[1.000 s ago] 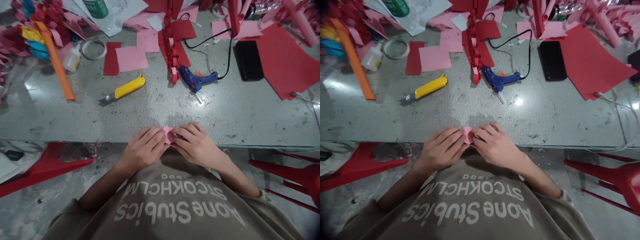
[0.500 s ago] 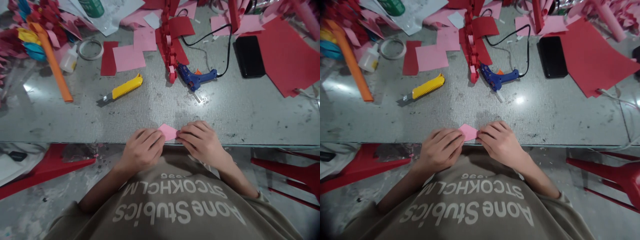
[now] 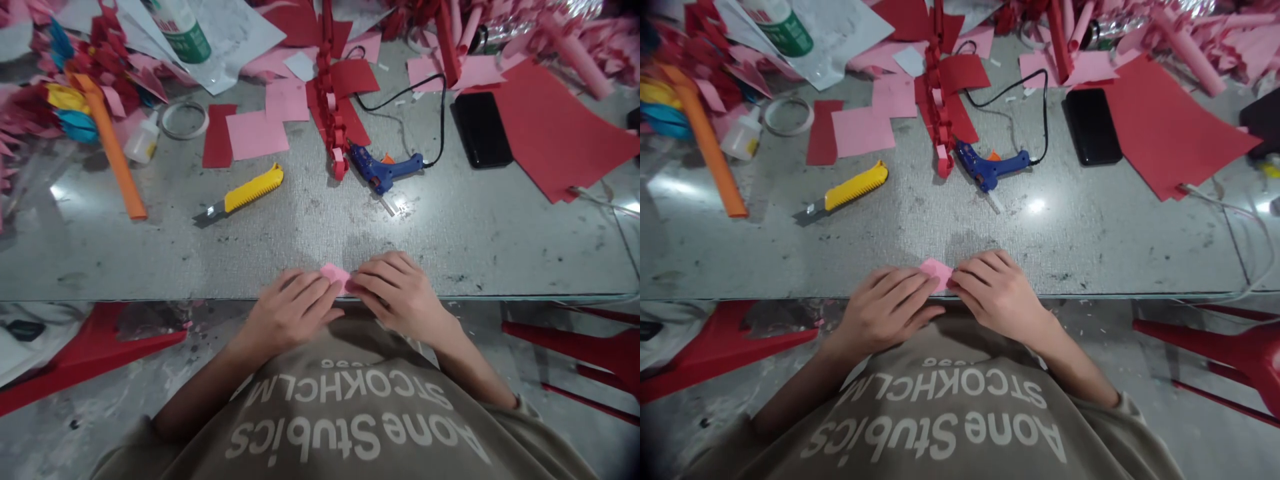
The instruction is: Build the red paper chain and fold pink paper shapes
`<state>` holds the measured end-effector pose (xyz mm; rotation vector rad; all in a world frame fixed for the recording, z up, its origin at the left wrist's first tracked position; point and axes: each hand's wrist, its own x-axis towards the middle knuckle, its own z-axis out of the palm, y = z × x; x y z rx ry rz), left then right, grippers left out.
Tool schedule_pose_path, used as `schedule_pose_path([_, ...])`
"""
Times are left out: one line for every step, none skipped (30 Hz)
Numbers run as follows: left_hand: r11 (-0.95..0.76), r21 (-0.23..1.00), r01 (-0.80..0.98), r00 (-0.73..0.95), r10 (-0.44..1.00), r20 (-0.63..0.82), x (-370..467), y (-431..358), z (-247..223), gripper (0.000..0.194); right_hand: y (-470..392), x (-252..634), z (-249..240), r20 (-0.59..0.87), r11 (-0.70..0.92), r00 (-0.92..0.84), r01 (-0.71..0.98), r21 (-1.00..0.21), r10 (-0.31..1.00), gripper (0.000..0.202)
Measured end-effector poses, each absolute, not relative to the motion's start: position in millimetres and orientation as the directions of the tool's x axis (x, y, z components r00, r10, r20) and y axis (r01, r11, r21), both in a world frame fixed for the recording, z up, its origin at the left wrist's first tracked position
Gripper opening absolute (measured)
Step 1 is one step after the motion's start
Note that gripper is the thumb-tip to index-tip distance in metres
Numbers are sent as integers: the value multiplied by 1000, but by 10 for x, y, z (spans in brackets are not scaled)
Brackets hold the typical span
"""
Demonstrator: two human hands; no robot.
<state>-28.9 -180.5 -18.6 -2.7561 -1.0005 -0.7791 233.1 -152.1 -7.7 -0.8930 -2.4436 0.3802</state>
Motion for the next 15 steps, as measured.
schedule_pose_path([-786, 67, 614, 665, 561, 493, -295, -1819, -189, 34, -1525, 2346, -68, 363, 748, -661, 508, -427, 657, 11])
schedule_pose_path([-795, 63, 604, 676, 552, 488, -304, -1837, -193, 31, -1528, 2364, -58, 368, 751, -663, 496, -436, 651, 11])
schedule_pose_path([-802, 66, 593, 685, 546, 483, -317, -1856, -195, 28, -1532, 2385, -47, 376, 752, -661, 484, -448, 649, 12])
schedule_pose_path([-809, 79, 582, 689, 542, 480, -332, -1873, -195, 27, -1533, 2407, -34, 385, 749, -653, 475, -463, 652, 14])
schedule_pose_path([-816, 104, 568, 690, 542, 480, -350, -1884, -190, 26, -1532, 2430, -16, 394, 740, -638, 471, -480, 662, 16])
schedule_pose_path([-820, 145, 553, 685, 547, 481, -371, -1886, -177, 25, -1528, 2454, 5, 401, 727, -619, 468, -503, 675, 18])
schedule_pose_path([-821, 192, 538, 676, 556, 484, -395, -1876, -156, 24, -1519, 2477, 32, 412, 714, -596, 463, -525, 689, 20])
schedule_pose_path([-819, 240, 521, 662, 565, 492, -419, -1852, -125, 23, -1504, 2502, 63, 415, 698, -575, 461, -547, 705, 21])
schedule_pose_path([-815, 282, 506, 642, 574, 508, -444, -1811, -82, 22, -1482, 2529, 96, 418, 698, -574, 453, -554, 704, 23])
schedule_pose_path([-809, 317, 495, 615, 584, 530, -466, -1754, -28, 22, -1450, 2558, 131, 432, 703, -564, 460, -543, 703, 23])
schedule_pose_path([-806, 340, 485, 587, 588, 556, -484, -1681, 36, 21, -1407, 2589, 164, 429, 712, -576, 474, -519, 696, 23])
schedule_pose_path([-805, 349, 479, 562, 587, 583, -495, -1591, 106, 19, -1352, 2622, 193, 440, 730, -586, 488, -479, 680, 23])
schedule_pose_path([-808, 349, 474, 544, 581, 606, -498, -1486, 177, 17, -1281, 2654, 217, 450, 750, -601, 501, -432, 660, 22])
schedule_pose_path([-813, 345, 468, 535, 572, 622, -492, -1363, 245, 15, -1195, 2684, 234, 480, 766, -597, 512, -388, 642, 21])
schedule_pose_path([-820, 341, 460, 538, 563, 628, -479, -1226, 301, 13, -1091, 2709, 245, 511, 786, -601, 515, -341, 615, 20])
